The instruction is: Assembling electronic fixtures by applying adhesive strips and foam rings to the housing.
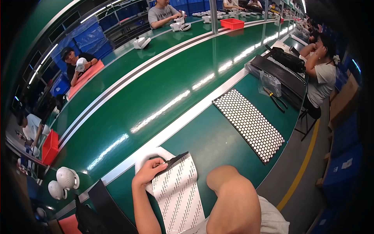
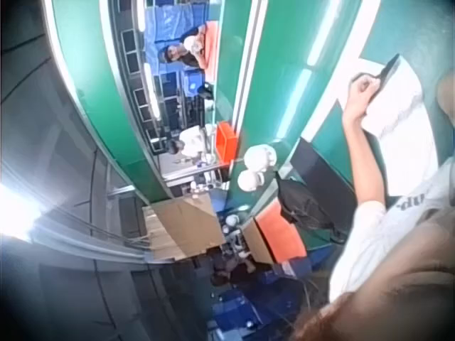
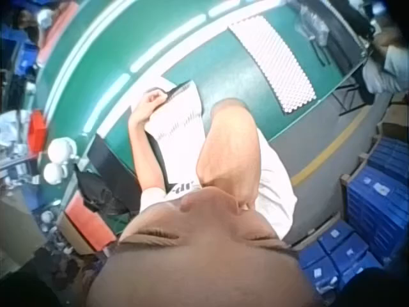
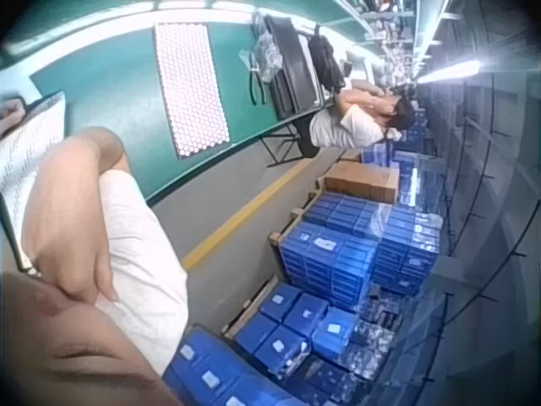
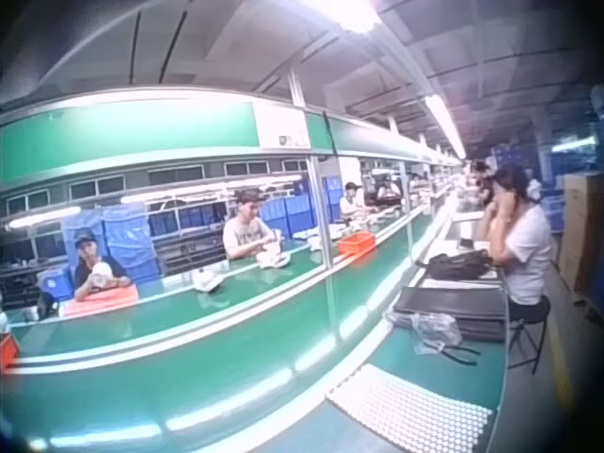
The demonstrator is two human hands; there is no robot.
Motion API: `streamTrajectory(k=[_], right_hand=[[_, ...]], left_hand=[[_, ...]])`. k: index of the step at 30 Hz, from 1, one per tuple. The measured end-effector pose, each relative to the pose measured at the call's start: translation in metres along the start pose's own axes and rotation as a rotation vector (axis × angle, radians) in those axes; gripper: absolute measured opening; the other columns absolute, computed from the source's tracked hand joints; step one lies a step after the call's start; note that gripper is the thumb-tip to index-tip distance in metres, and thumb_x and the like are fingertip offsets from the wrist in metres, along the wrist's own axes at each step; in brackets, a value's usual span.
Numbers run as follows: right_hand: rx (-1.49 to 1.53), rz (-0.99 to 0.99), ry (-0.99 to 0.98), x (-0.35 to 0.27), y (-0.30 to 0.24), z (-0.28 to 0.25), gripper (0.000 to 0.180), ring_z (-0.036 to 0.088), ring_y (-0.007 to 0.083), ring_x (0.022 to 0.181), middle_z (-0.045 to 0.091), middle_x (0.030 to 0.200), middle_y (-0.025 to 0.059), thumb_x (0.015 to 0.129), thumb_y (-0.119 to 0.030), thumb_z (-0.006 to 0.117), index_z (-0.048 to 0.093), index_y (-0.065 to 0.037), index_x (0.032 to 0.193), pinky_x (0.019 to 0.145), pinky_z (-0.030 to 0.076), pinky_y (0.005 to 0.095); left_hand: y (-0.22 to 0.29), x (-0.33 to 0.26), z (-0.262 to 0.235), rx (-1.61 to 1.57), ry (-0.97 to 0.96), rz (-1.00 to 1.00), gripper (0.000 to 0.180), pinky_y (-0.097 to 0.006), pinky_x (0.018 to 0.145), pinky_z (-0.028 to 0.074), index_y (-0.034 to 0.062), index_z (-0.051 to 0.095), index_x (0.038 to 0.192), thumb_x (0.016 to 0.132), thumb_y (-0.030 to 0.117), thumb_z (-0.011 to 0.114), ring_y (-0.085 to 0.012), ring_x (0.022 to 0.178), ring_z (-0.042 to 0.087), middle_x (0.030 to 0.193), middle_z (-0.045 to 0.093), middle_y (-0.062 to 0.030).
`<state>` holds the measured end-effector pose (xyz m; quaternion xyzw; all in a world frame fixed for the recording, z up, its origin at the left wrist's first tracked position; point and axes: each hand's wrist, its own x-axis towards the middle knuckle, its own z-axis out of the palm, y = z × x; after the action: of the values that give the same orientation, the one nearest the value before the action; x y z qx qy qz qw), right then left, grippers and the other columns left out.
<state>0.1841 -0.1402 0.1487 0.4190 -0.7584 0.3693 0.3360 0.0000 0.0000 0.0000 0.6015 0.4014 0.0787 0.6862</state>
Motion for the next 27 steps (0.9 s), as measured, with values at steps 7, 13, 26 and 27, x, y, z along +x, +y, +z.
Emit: streamTrajectory(k=[7,13,26,27], right_hand=[[0.013,-0.008,0.011,-0.0004,-0.0001,0.0,0.026,0.05,0.0234,0.043,0.044,0.047,0.0089,0.076,-0.015,0.058,0.046,-0.003,0.056,0.039,0.041,0.0311],[0.022,0.011,0.007,-0.0004,0.0001,-0.0015,0.022,0.05,0.0234,0.043,0.045,0.048,0.0093,0.075,-0.011,0.056,0.046,-0.003,0.056,0.039,0.041,0.0311],[-0.028,0.046,-0.019,0.0012,-0.0025,-0.0033,0.022,0.05,0.0232,0.043,0.046,0.048,0.0092,0.074,-0.01,0.056,0.047,-0.002,0.056,0.039,0.041,0.0306],[-0.028,0.046,-0.019,0.0011,-0.0024,-0.0031,0.022,0.05,0.0232,0.043,0.046,0.048,0.0092,0.074,-0.01,0.056,0.047,-0.002,0.056,0.039,0.041,0.0306]], left_hand=[[-0.002,0.0008,0.0005,-0.013,-0.001,0.009,0.017,-0.017,0.047,0.03,0.0053,0.053,0.074,0.081,0.02,0.058,-0.0004,0.055,0.039,0.063,0.048,0.0068],[-0.003,0.0007,0.0003,-0.023,-0.006,0.023,0.018,-0.017,0.047,0.03,0.0054,0.053,0.074,0.082,0.021,0.057,-0.0003,0.054,0.039,0.063,0.047,0.007],[-0.0004,-0.0002,0.0012,-0.027,-0.017,0.015,0.018,-0.017,0.048,0.031,0.0055,0.053,0.074,0.082,0.021,0.057,-0.0001,0.056,0.04,0.064,0.048,0.0071],[-0.0001,-0.0003,0.0014,-0.027,-0.018,0.015,0.018,-0.017,0.048,0.031,0.0055,0.053,0.074,0.082,0.021,0.057,-0.0001,0.056,0.04,0.064,0.048,0.0071]])
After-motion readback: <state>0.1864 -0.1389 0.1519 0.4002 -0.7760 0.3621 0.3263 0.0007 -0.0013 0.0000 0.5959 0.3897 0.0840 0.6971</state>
